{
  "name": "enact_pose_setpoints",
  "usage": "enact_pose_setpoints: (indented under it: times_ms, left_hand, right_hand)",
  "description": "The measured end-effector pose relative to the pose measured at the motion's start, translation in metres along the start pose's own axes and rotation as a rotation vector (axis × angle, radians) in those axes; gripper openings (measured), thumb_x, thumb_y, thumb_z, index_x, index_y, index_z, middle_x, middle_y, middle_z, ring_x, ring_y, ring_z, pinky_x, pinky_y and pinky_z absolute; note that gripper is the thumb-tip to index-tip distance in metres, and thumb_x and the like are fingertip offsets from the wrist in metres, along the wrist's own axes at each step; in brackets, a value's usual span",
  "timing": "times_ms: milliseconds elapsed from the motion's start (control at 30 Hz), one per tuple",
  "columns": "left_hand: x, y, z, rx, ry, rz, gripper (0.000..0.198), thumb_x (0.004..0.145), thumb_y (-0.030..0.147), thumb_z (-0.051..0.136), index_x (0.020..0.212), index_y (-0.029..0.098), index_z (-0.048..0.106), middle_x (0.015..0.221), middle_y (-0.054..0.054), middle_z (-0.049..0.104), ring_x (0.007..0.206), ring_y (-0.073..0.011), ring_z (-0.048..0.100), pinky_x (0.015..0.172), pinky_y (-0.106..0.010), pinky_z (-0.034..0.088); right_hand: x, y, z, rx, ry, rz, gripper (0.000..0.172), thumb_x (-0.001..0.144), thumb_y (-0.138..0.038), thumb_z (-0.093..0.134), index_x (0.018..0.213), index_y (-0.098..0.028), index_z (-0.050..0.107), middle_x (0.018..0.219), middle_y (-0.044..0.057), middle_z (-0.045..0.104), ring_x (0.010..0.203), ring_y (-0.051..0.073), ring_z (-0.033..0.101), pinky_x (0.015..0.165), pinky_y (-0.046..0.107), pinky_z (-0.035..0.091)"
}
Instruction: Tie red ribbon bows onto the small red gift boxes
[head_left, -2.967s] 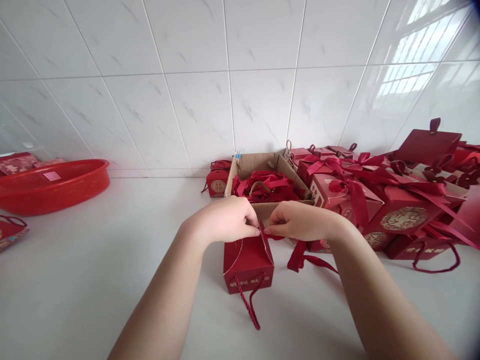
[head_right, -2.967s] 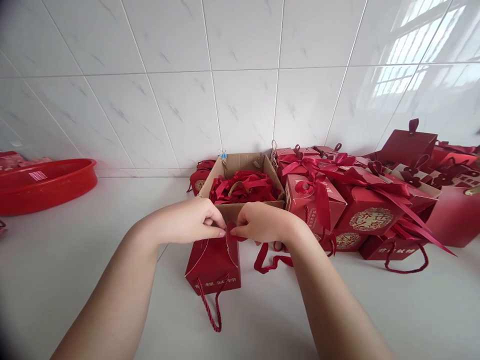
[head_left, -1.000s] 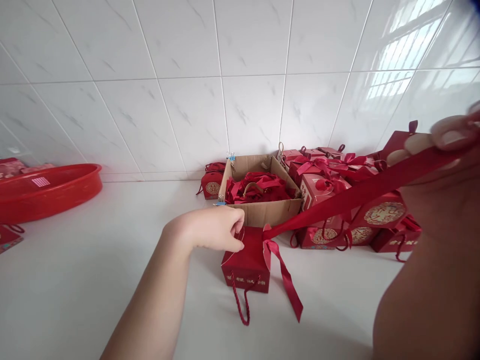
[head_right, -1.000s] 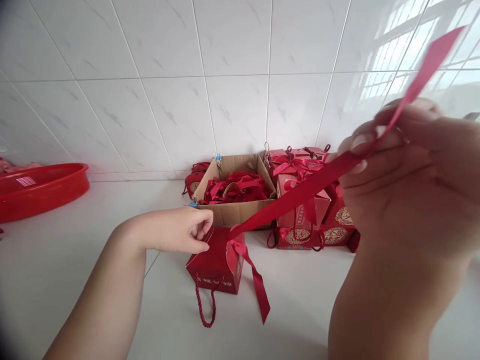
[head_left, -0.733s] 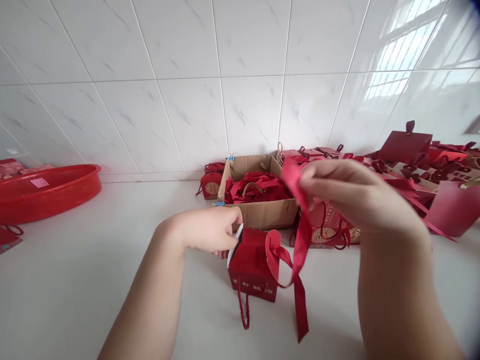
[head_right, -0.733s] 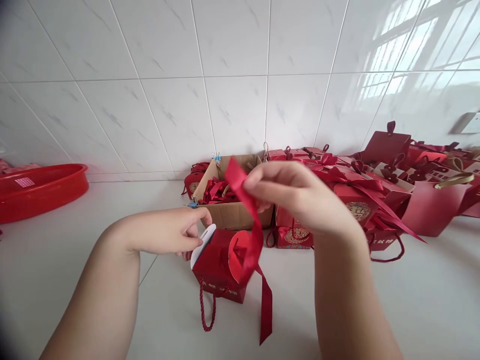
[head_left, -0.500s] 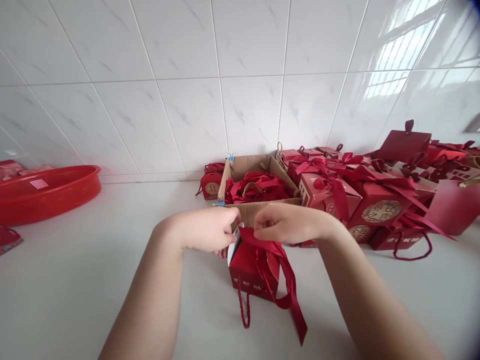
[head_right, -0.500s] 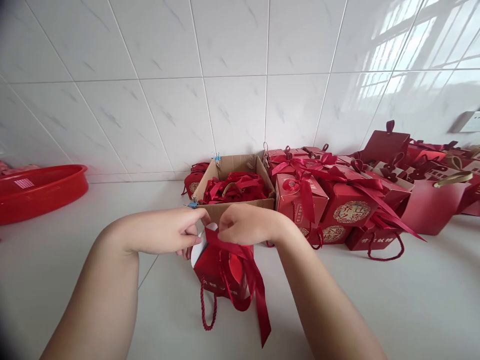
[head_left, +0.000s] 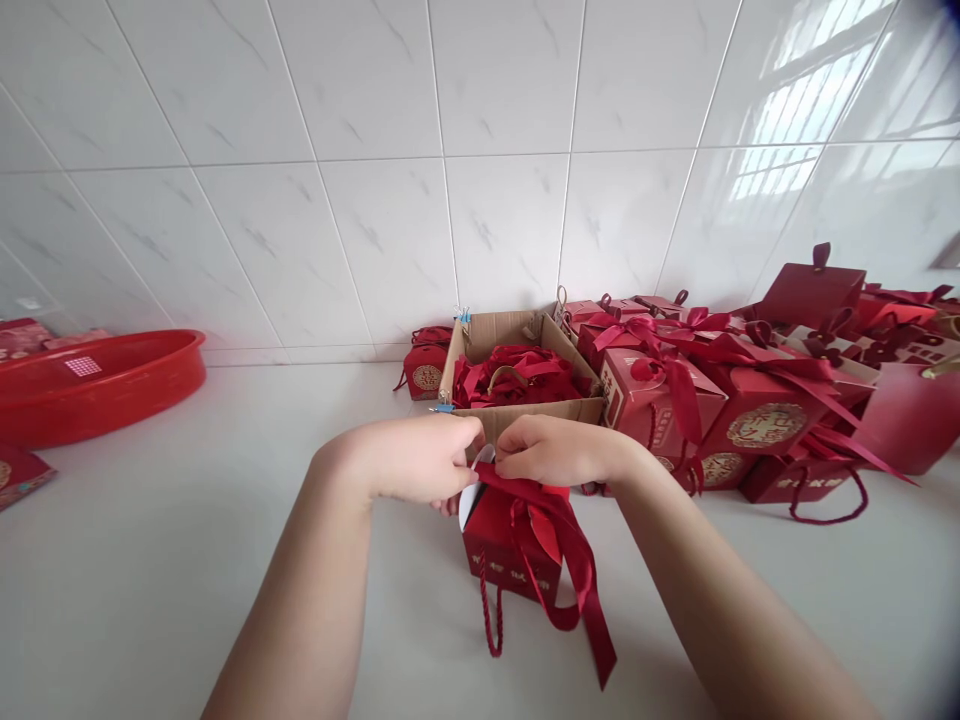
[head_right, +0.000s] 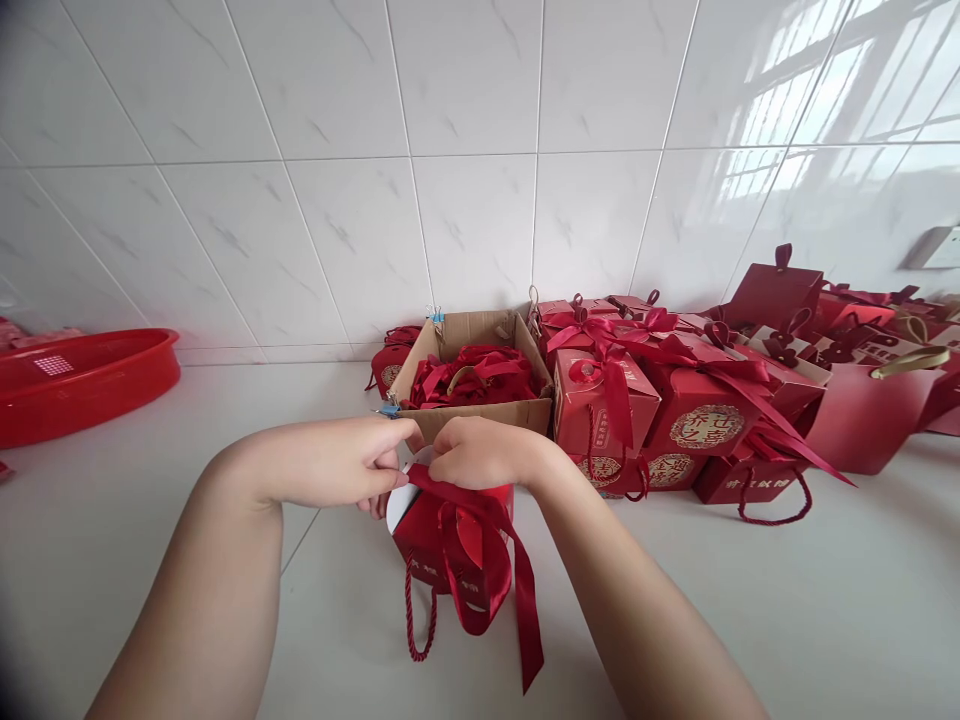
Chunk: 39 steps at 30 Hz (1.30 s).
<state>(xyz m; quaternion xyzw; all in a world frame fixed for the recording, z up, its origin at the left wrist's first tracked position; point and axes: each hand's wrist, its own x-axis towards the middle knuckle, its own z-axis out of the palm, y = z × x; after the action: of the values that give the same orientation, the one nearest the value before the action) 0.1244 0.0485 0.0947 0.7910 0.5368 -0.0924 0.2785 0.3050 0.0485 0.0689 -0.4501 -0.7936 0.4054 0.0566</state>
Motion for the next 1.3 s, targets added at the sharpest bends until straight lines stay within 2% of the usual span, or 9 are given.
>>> enact_pose_setpoints:
  times_ms: [167,533,667,733,800,900,1033,1200,1300]
  left_hand:
    - [0.003,0.000,0.001,-0.064,-0.028,0.036,0.012,0.079,0.031,0.044,0.071,0.021,0.043,0.080,-0.004,0.072,0.075,-0.0216,0.069,0.060,-0.029,0.049]
    - [0.008,0.004,-0.001,0.000,0.001,0.032,0.003,0.065,0.022,0.048,0.066,0.022,0.045,0.069,-0.001,0.069,0.066,-0.0204,0.063,0.049,-0.026,0.040]
    - [0.000,0.002,-0.006,-0.018,0.220,0.009,0.011,0.069,0.029,0.047,0.063,0.021,0.043,0.073,-0.003,0.070,0.067,-0.0219,0.063,0.046,-0.026,0.035]
    - [-0.005,0.000,-0.009,-0.123,0.335,0.019,0.013,0.073,0.031,0.046,0.066,0.021,0.045,0.076,-0.003,0.070,0.070,-0.0219,0.066,0.050,-0.027,0.041]
    - [-0.009,0.000,-0.012,-0.296,0.450,0.066,0.013,0.076,0.033,0.047,0.071,0.021,0.048,0.078,-0.004,0.071,0.073,-0.0216,0.068,0.057,-0.030,0.048]
    - [-0.016,0.003,-0.016,-0.628,0.644,0.200,0.014,0.079,0.033,0.047,0.074,0.020,0.049,0.074,-0.004,0.071,0.068,-0.0218,0.069,0.063,-0.033,0.053]
    - [-0.023,0.007,-0.021,-0.960,0.943,0.456,0.005,0.075,0.023,0.050,0.071,0.022,0.046,0.066,-0.002,0.069,0.066,-0.0224,0.069,0.062,-0.034,0.054]
    - [-0.028,0.004,-0.023,-1.085,1.401,0.737,0.009,0.068,0.012,0.047,0.068,0.021,0.048,0.059,0.001,0.065,0.071,-0.0245,0.070,0.068,-0.041,0.056]
    - [-0.029,0.004,-0.024,-1.101,1.502,0.807,0.013,0.065,0.008,0.044,0.066,0.019,0.049,0.054,0.001,0.060,0.065,-0.0235,0.067,0.065,-0.043,0.056]
  right_hand:
    - [0.000,-0.002,0.000,-0.052,0.020,-0.003,0.008,0.075,-0.019,0.043,0.067,-0.018,0.043,0.055,-0.007,0.040,0.039,0.004,0.032,0.036,0.018,0.025]
    - [-0.001,0.001,0.001,-0.134,0.082,-0.004,0.008,0.079,-0.022,0.046,0.073,-0.019,0.051,0.060,-0.005,0.046,0.044,0.006,0.037,0.038,0.020,0.027]
    - [-0.014,0.010,-0.007,-0.203,0.227,0.067,0.013,0.076,-0.017,0.049,0.085,-0.022,0.056,0.078,-0.001,0.060,0.053,0.009,0.048,0.042,0.021,0.032]
    - [-0.025,0.014,-0.011,-0.283,0.286,0.131,0.020,0.072,-0.012,0.051,0.088,-0.023,0.056,0.085,0.000,0.062,0.059,0.011,0.054,0.045,0.021,0.034]
    - [-0.035,0.016,-0.015,-0.364,0.250,0.166,0.019,0.067,-0.010,0.054,0.082,-0.022,0.057,0.084,0.000,0.063,0.065,0.013,0.057,0.047,0.022,0.035]
    - [-0.043,0.016,-0.017,-0.394,0.098,0.175,0.012,0.065,-0.019,0.060,0.075,-0.022,0.057,0.082,-0.001,0.062,0.067,0.014,0.058,0.048,0.022,0.036]
    - [-0.034,0.012,-0.013,-0.396,0.052,0.194,0.026,0.062,-0.035,0.067,0.082,-0.023,0.055,0.087,-0.001,0.060,0.065,0.014,0.056,0.045,0.023,0.036]
    - [-0.017,0.013,-0.010,-0.412,0.085,0.168,0.026,0.063,-0.035,0.067,0.080,-0.022,0.052,0.083,-0.001,0.059,0.057,0.012,0.052,0.041,0.023,0.033]
    - [-0.012,0.018,-0.012,-0.375,0.036,0.206,0.025,0.066,-0.039,0.066,0.077,-0.020,0.053,0.075,0.000,0.058,0.051,0.011,0.049,0.039,0.023,0.033]
